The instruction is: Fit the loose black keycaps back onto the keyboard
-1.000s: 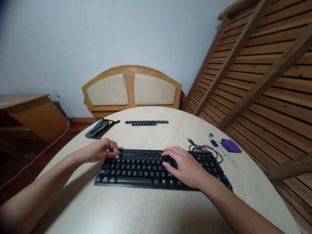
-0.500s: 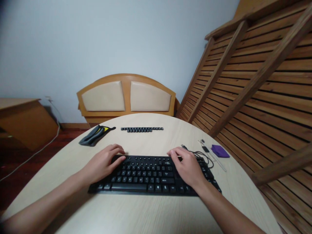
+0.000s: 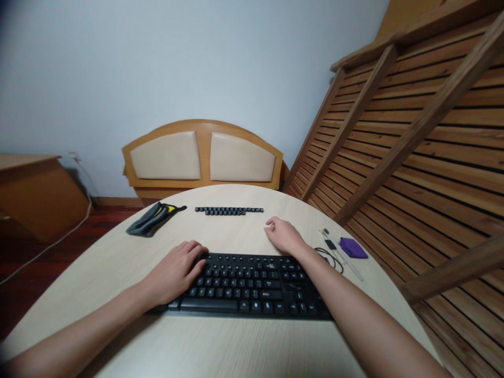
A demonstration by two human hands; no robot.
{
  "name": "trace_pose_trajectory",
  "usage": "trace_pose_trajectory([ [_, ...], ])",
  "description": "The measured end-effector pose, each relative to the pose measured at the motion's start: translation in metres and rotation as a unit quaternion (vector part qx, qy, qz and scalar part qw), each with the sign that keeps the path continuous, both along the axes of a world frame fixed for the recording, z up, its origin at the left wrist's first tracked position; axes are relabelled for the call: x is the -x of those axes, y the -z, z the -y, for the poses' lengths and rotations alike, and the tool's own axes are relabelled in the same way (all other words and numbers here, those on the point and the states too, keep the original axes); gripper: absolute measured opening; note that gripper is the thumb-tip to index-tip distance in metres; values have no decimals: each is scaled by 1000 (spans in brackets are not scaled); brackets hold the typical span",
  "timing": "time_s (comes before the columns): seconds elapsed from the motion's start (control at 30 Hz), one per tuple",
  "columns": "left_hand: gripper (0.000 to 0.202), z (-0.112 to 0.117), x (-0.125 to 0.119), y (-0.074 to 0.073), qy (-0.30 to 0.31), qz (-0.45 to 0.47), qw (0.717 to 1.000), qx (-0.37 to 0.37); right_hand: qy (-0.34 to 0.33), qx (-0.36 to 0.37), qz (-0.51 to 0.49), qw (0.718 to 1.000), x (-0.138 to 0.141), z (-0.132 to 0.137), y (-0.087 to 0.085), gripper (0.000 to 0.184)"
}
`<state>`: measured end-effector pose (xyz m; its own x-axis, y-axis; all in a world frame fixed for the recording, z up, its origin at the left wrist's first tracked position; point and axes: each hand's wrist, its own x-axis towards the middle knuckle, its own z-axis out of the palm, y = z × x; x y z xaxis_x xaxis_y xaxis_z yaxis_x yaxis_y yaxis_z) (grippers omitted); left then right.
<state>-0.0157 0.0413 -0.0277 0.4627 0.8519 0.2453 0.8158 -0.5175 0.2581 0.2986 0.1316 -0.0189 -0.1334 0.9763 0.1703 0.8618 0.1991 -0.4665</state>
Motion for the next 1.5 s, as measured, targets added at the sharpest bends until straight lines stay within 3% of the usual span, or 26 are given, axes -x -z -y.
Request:
trace_pose_trajectory([
  [0.33,25,-1,0,1,5,-3,1000,-1,-19,8,143,990,65,-47,-2,43],
  [0.53,27,0,0,0,3,-2,1000,8,-3,12,176,984,83,-54,-2,38],
  [0.7,29,-1,1,1,7,-6,1000,9,1,16,167,986,79,-42,-7,25],
  [0.87,28,-2,2,2,8,-7,1000,4,-24,30,114,993,61,-14,-16,16],
  [1.03,27,-1,1,0,4,-18,1000,-3,-107,101,22,989,35,23,-30,21],
  [1.2,30,-1,1,0,5,-19,1000,-3,-218,204,-89,950,19,43,-48,30],
  [1.5,34,-2,4,3,7,-10,1000,-6,-244,245,-38,938,24,43,-52,39],
])
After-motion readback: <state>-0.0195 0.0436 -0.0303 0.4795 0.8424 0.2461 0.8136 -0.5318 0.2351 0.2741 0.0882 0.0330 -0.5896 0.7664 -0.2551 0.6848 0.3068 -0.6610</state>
